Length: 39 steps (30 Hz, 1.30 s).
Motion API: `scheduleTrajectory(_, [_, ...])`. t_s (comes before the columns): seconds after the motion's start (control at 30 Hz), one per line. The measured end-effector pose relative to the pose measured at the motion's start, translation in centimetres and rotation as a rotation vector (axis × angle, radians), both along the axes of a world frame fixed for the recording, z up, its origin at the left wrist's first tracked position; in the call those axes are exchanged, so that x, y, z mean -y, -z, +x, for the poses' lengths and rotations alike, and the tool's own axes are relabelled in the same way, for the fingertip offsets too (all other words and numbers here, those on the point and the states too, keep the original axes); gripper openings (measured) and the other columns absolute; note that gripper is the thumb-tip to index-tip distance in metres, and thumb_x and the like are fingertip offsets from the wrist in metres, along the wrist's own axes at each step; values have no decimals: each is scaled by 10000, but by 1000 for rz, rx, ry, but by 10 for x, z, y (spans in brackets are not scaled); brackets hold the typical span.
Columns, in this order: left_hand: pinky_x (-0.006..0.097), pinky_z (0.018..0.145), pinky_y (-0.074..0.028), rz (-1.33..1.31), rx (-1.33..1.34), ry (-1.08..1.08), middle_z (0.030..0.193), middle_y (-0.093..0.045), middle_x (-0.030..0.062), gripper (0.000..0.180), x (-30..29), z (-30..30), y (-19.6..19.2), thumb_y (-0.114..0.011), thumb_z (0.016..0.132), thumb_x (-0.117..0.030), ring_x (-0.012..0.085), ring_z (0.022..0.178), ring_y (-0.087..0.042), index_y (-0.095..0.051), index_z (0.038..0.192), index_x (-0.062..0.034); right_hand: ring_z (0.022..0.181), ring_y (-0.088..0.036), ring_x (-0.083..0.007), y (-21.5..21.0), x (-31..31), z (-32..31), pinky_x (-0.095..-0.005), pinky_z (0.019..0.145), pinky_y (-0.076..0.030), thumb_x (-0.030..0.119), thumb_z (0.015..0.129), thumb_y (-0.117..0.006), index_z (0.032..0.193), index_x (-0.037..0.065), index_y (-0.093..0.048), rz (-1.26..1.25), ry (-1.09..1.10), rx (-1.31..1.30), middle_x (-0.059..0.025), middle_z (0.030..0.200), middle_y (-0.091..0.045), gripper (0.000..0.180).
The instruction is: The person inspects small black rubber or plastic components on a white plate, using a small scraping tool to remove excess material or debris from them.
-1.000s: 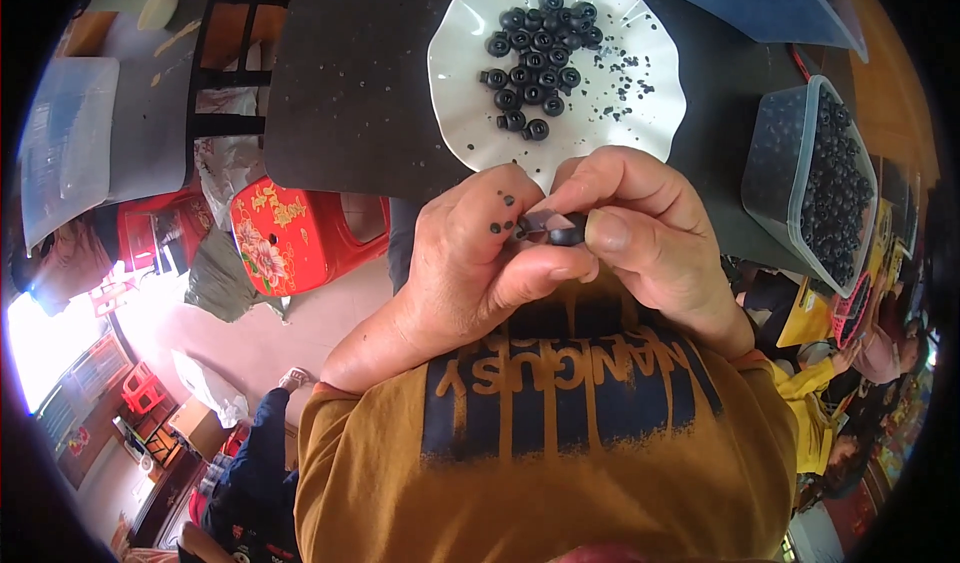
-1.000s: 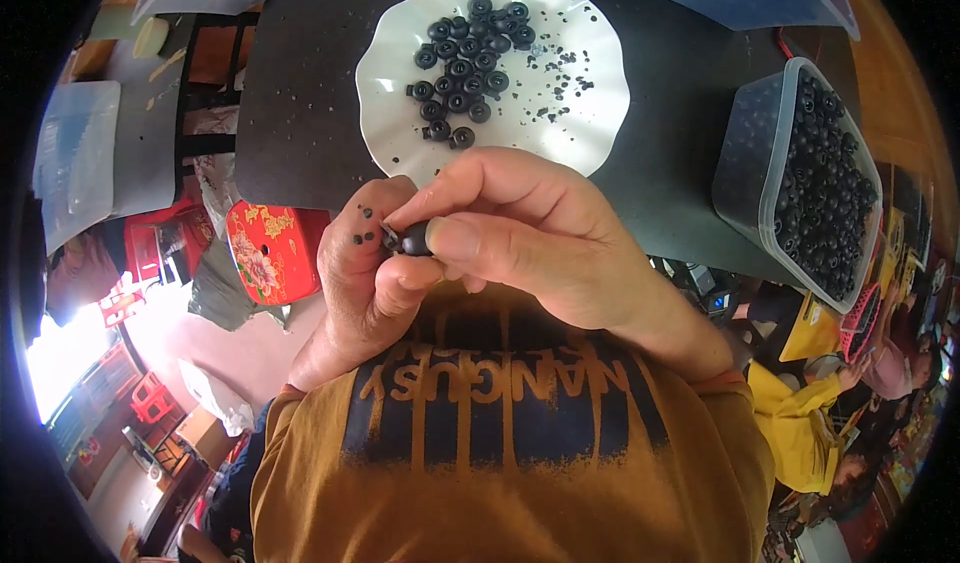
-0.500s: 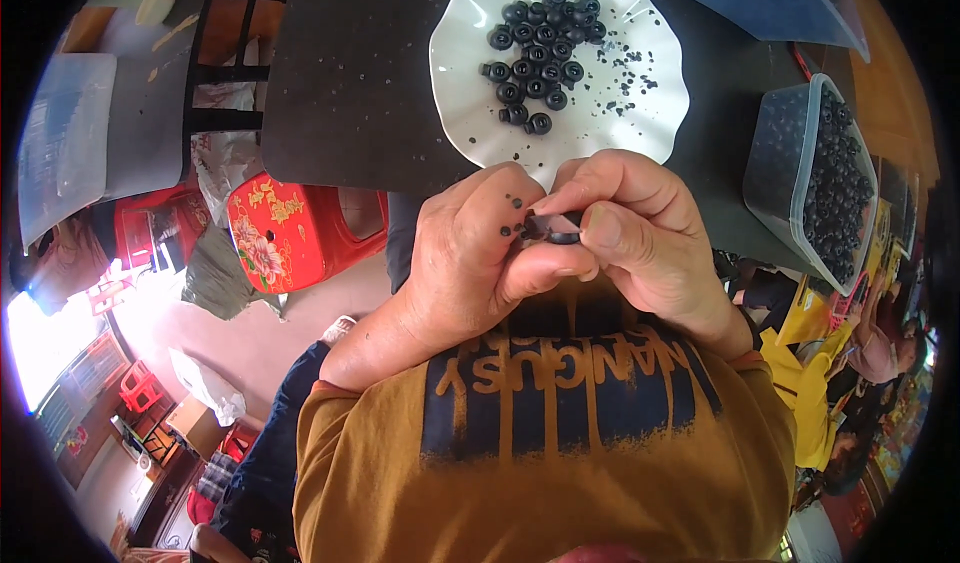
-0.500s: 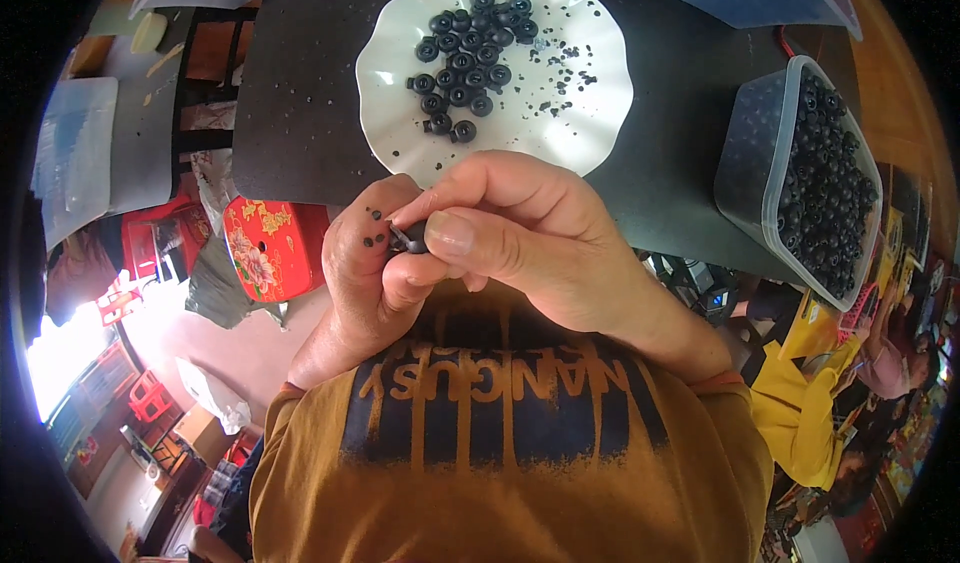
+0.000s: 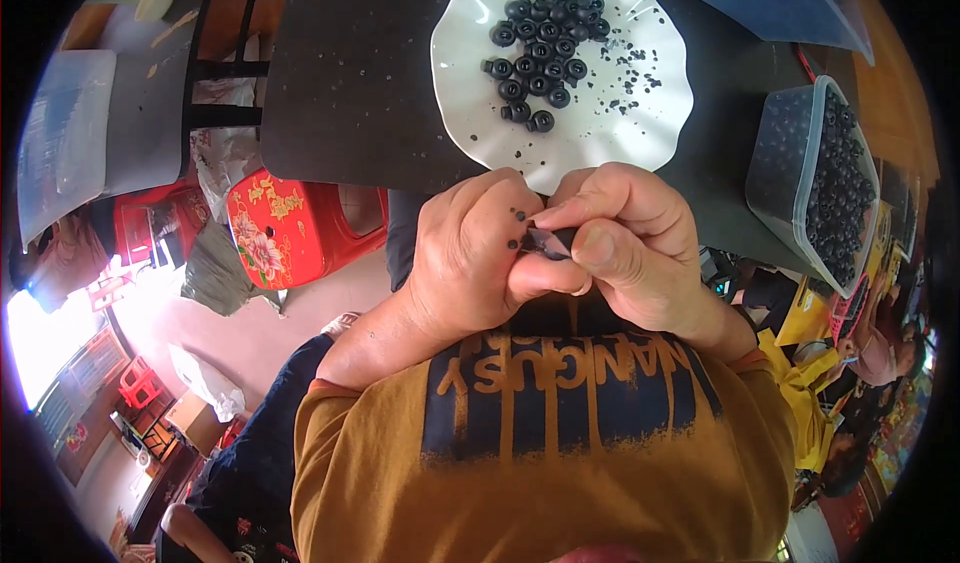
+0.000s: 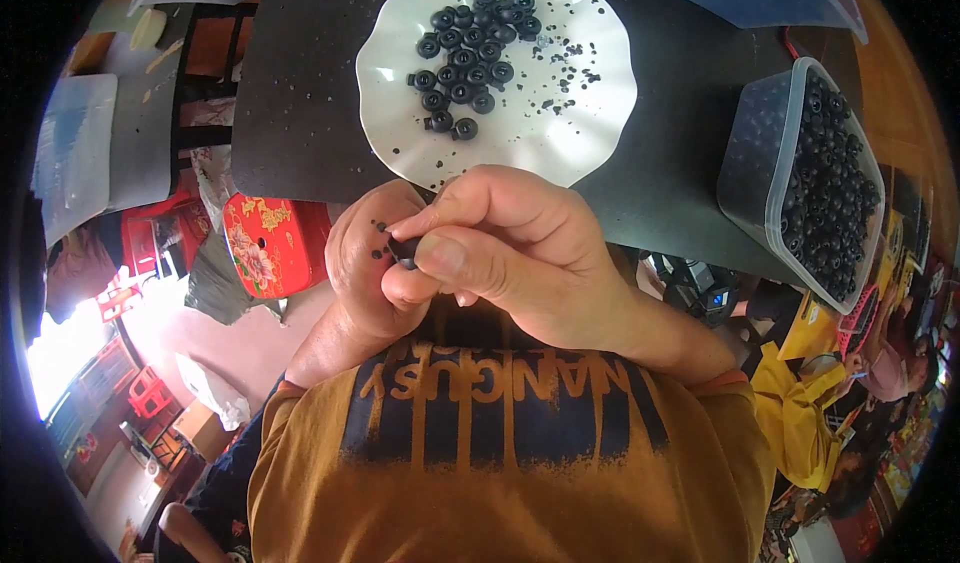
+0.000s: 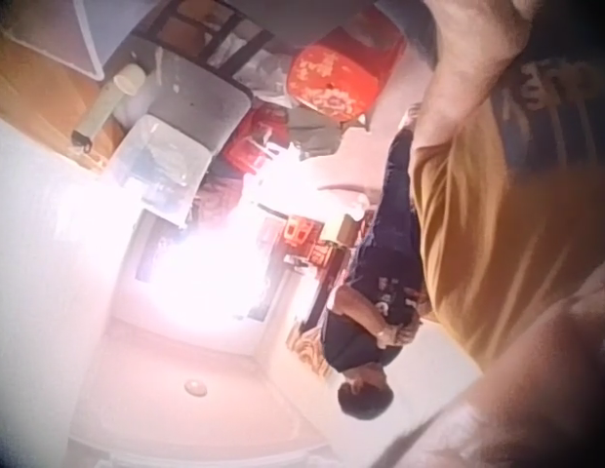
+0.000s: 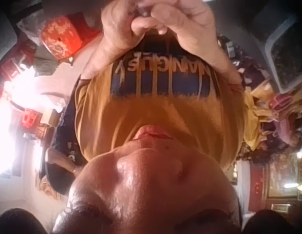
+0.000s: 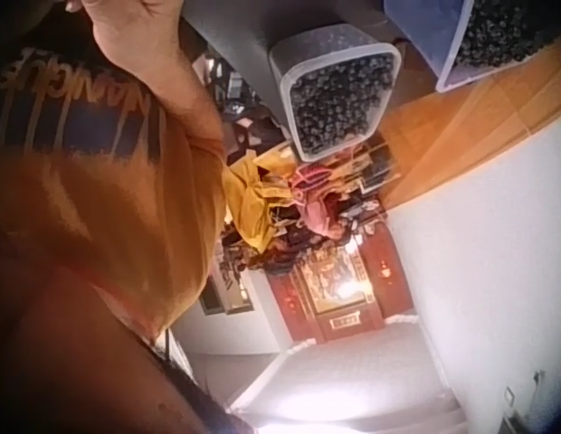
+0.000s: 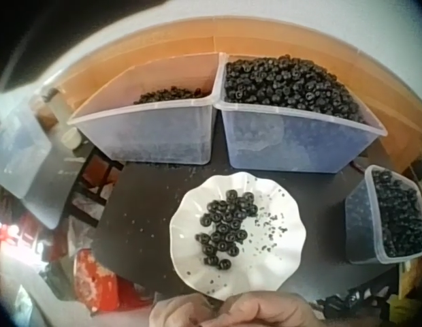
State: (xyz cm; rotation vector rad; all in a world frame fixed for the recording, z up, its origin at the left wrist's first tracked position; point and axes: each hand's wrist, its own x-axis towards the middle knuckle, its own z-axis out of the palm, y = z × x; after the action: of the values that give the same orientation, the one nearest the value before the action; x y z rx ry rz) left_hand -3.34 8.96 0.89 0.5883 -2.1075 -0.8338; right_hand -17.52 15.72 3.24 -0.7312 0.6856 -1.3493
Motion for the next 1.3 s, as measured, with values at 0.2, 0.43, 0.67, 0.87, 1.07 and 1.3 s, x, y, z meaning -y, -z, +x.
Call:
scheduleTrajectory(0.2, [320, 429, -409, -88, 82, -79, 619, -485, 69, 538, -1, 4, 4, -588, 706, -568, 239, 497, -503, -466, 749, -46, 695, -534, -23, 6, 3, 1, -154, 558, -383, 136, 899, -523, 1038, -10, -549, -91, 3, -61, -39, 840, -637, 203])
scheduleTrajectory(0.43, [310, 413, -390, -121, -22, -70, 599, -468, 62, 524, 3, 1, 3, -594, 714, -559, 233, 475, -484, -463, 689, -52, 697, -529, -24, -3, 6, 5, -157, 563, -389, 124, 901, -518, 1026, -11, -555, -87, 13, -59, -34, 832, -628, 188])
scheduleTrajectory(0.67, [305, 418, -355, 191, -148, 68, 575, -421, 53, 553, 3, 14, 1, -572, 717, -576, 219, 471, -447, -402, 662, -53, 546, -439, -89, -42, 63, -11, -229, 548, -376, 165, 861, -566, 899, -51, -539, -93, 392, -397, -17, 668, -488, 221])
scheduleTrajectory(0.87, [295, 469, -366, 445, -135, 78, 598, -429, 69, 469, -6, 32, 0, -557, 822, -459, 225, 506, -451, -423, 678, -33, 690, -544, -163, -108, 166, -16, -262, 620, -448, 213, 862, -552, 1014, -53, -537, -220, 623, -815, -103, 767, -561, 306])
scheduleTrajectory(1.07, [336, 548, -430, 576, -173, 48, 678, -510, 135, 316, -6, 41, -1, -596, 820, -292, 297, 597, -530, -527, 766, 12, 688, -490, -68, -71, 156, -17, -215, 614, -384, 130, 844, -576, 842, -1, -579, -403, 814, -1450, -26, 766, -571, 131])
scheduleTrajectory(1.3, [340, 586, -442, 577, -102, 95, 706, -543, 149, 331, -3, 36, 3, -540, 861, -310, 305, 648, -552, -535, 812, 18, 712, -558, -213, -8, 69, -17, -297, 657, -444, 84, 812, -571, 932, 9, -579, -196, 316, -1657, -105, 837, -572, 141])
